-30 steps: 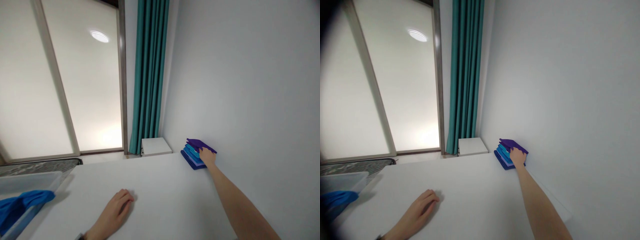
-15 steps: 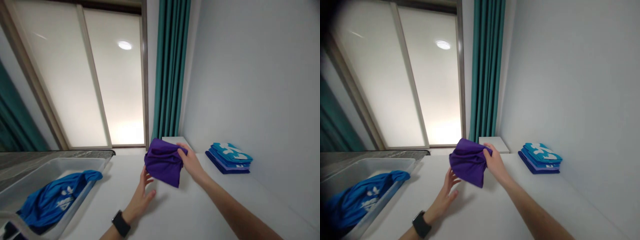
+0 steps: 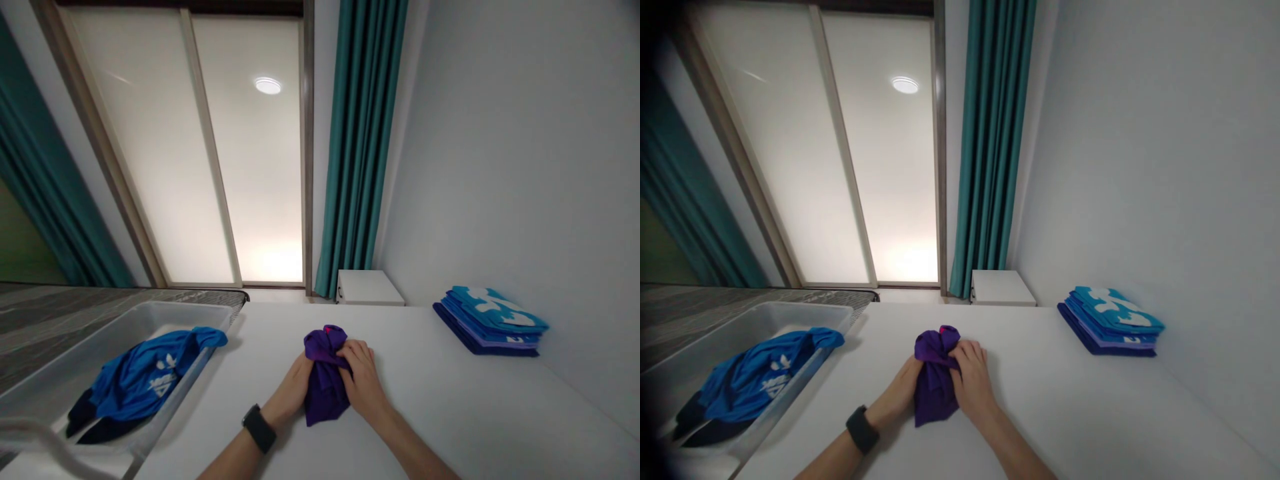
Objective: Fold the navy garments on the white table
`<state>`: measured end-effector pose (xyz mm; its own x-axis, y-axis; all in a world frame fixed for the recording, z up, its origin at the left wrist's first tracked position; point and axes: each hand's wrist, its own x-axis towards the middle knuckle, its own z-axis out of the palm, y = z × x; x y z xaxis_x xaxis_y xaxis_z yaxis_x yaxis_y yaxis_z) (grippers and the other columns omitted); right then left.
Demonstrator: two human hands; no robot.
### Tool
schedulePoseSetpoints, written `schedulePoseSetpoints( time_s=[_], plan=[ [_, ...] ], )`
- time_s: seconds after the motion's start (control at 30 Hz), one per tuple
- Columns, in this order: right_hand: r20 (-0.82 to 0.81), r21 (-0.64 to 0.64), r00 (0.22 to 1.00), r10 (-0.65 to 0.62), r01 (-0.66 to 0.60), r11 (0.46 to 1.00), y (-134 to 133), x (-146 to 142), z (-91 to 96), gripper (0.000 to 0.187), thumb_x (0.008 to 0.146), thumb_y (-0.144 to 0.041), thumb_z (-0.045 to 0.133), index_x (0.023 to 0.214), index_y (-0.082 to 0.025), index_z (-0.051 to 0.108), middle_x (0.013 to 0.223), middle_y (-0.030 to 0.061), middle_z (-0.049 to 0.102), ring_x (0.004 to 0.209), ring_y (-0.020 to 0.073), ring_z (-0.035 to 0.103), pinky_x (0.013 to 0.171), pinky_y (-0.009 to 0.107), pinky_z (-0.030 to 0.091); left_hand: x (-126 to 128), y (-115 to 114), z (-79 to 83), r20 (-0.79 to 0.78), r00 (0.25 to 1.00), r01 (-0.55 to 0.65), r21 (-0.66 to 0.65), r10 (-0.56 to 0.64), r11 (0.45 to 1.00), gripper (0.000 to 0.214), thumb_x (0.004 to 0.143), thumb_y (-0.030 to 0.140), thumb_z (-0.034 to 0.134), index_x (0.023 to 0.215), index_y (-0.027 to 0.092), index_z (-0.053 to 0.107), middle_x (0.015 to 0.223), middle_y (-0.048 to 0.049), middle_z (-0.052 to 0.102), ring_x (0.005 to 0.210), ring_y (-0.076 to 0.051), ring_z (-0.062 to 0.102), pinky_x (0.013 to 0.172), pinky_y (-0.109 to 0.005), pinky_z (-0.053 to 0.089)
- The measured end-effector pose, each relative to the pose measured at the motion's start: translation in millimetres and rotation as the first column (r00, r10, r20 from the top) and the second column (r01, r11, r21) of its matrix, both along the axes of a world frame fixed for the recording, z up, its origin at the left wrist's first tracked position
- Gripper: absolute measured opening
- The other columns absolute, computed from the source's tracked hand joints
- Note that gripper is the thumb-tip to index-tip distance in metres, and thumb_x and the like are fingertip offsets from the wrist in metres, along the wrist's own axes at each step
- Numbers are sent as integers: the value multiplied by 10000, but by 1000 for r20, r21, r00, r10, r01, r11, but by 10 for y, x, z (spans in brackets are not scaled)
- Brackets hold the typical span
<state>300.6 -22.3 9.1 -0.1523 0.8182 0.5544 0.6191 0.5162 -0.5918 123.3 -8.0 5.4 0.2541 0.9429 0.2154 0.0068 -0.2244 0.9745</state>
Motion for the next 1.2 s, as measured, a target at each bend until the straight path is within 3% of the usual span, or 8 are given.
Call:
schedulePoseSetpoints(
  time_s=[0.13, 0.27, 0.4, 0.47, 0.57, 0.73, 1.0, 1.2],
  plan=[
    [-161, -8, 980, -119, 120, 993, 47, 108, 22, 260, 841, -124, 381, 912, -229, 608, 839, 37, 633, 833, 220, 558, 787, 359, 442, -95, 112, 37, -108, 982, -145, 109, 156, 983, 503, 974, 495, 315, 1257, 179, 586, 1296, -106, 586, 1263, -238, 485, 1148, -452, 274],
    [-246, -40, 957, -154, 148, 988, 66, 184, 25, 309, 818, -119, 383, 983, -231, 619, 775, 16, 631, 745, 205, 582, 709, 323, 470, -170, 136, 87, -267, 901, -241, 348, 342, 906, 462, 987, 400, 308, 1369, 205, 478, 1345, -114, 494, 1283, -231, 437, 1136, -478, 272],
    [-168, 114, 986, 19, 1, 993, 19, 87, 95, 289, 802, -94, 430, 959, -234, 628, 912, 36, 670, 897, 216, 592, 847, 359, 448, -95, -18, 148, -415, 876, 26, 552, 247, 833, 646, 897, 344, 520, 1483, 225, 277, 1420, -127, 440, 1315, -267, 378, 1108, -481, 291],
    [-97, 162, 989, 113, -96, 982, -21, 22, 137, 307, 797, -66, 430, 965, -238, 622, 939, 30, 678, 921, 211, 588, 896, 372, 420, -50, -70, 172, -483, 847, 117, 578, 222, 808, 624, 863, 261, 537, 1451, 219, 332, 1309, -115, 548, 1212, -260, 468, 1064, -471, 329],
    [-84, 198, 991, 105, -87, 976, -82, -18, 188, 359, 794, -35, 411, 1007, -244, 610, 946, 15, 691, 900, 200, 592, 894, 369, 403, -54, -61, 203, -533, 797, 83, 563, 284, 823, 360, 845, 144, 438, 1169, 206, 580, 1021, -71, 658, 975, -236, 562, 936, -445, 397],
    [-72, 354, 997, 41, -13, 935, -129, 67, 299, 319, 844, -80, 405, 1030, -233, 615, 862, 24, 668, 796, 199, 563, 784, 357, 400, -192, 30, 272, -595, 693, -23, 546, 407, 838, 226, 749, 107, 420, 830, 204, 607, 864, -60, 624, 858, -250, 539, 796, -407, 406],
    [93, 365, 931, -354, 299, 882, 60, 502, 400, 198, 864, -153, 468, 889, -219, 653, 781, 38, 636, 817, 223, 503, 845, 395, 324, -422, 105, 374, -311, 814, -273, 542, 492, 795, 204, 813, 221, 403, 813, 211, 606, 815, -48, 618, 815, -232, 546, 753, -355, 427],
    [-26, 117, 952, -305, 306, 945, 104, 421, 192, 271, 768, -90, 430, 929, -211, 611, 915, 54, 640, 902, 224, 554, 816, 354, 380, -358, 47, 409, -4, 946, -317, 202, 325, 927, 214, 828, 246, 458, 926, 183, 637, 789, -22, 648, 714, -172, 583, 650, -272, 451]
  ],
)
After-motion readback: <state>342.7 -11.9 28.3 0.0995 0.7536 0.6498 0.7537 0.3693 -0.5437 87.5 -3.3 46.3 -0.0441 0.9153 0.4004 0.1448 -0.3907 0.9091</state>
